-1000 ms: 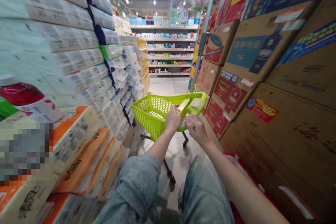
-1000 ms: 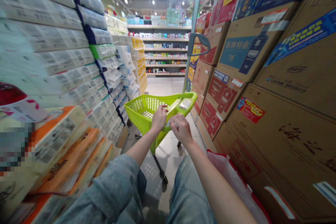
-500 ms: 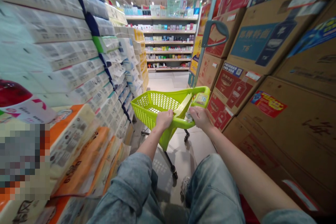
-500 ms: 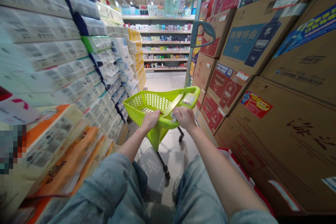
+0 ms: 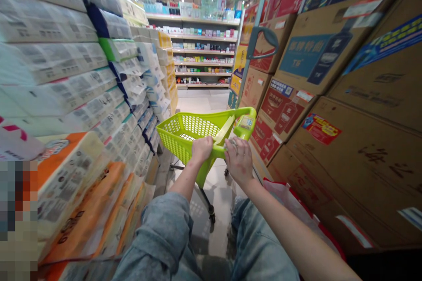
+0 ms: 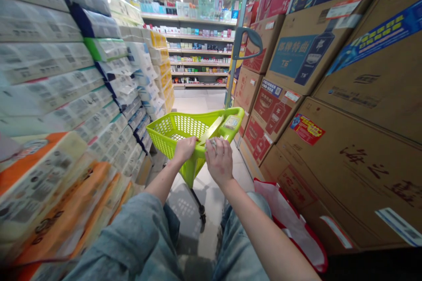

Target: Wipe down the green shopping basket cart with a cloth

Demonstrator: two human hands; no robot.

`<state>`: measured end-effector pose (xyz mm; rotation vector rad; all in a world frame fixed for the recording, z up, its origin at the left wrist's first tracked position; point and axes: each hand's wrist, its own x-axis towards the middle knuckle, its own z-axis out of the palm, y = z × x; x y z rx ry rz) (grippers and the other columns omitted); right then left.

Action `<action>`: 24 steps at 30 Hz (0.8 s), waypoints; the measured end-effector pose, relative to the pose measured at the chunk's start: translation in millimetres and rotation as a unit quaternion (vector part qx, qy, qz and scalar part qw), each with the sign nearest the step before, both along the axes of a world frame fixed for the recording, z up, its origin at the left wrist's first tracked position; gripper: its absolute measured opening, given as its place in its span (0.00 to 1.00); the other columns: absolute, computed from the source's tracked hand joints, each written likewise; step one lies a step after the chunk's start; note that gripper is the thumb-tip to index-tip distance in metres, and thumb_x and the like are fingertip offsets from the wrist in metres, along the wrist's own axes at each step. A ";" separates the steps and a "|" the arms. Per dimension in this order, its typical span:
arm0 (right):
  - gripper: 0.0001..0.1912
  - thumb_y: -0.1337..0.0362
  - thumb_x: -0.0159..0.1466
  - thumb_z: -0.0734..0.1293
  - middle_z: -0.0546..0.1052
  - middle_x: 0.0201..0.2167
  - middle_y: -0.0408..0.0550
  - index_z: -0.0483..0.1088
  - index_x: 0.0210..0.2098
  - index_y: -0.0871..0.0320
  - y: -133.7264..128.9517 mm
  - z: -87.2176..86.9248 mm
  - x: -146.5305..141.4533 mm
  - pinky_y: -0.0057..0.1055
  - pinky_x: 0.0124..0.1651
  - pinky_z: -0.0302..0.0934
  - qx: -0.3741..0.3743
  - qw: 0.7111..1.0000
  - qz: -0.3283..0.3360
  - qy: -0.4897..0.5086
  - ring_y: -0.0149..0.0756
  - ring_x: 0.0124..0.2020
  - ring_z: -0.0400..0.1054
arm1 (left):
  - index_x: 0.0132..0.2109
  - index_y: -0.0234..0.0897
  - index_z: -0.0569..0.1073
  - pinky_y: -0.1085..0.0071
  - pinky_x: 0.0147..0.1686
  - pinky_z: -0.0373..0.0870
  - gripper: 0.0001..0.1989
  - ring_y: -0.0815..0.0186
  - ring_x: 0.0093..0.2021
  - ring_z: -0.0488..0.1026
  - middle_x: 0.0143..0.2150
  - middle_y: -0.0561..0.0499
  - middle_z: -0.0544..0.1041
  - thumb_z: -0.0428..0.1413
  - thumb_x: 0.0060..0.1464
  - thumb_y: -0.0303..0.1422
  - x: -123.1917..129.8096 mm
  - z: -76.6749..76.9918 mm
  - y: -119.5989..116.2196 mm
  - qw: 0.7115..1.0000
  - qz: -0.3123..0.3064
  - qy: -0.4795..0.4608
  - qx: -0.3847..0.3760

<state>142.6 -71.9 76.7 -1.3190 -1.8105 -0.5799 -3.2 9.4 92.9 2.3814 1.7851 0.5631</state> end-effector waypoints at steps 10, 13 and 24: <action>0.22 0.58 0.64 0.55 0.76 0.27 0.54 0.75 0.26 0.61 35.7 55.2 10.9 0.32 0.34 0.54 -0.229 0.963 -0.026 -0.139 0.38 0.30 0.68 | 0.40 0.37 0.73 0.67 0.42 0.62 0.22 0.61 0.43 0.72 0.42 0.45 0.77 0.34 0.62 0.33 7.8 -1.8 4.1 0.999 -0.023 0.034 0.016; 0.24 0.55 0.64 0.54 0.77 0.25 0.53 0.75 0.25 0.60 44.1 67.4 16.2 0.30 0.30 0.51 -0.295 0.944 -0.030 -0.145 0.37 0.28 0.69 | 0.37 0.37 0.73 0.67 0.41 0.62 0.23 0.61 0.42 0.72 0.40 0.45 0.77 0.34 0.62 0.35 11.1 -2.0 3.5 0.999 -0.013 0.025 0.020; 0.27 0.47 0.62 0.55 0.73 0.19 0.48 0.70 0.19 0.59 94.0 68.5 42.0 0.28 0.24 0.48 -0.401 0.916 0.003 0.010 0.32 0.21 0.63 | 0.37 0.36 0.71 0.68 0.44 0.60 0.24 0.63 0.43 0.71 0.40 0.45 0.76 0.32 0.63 0.37 24.7 -0.7 -9.4 1.000 -0.018 -0.012 0.023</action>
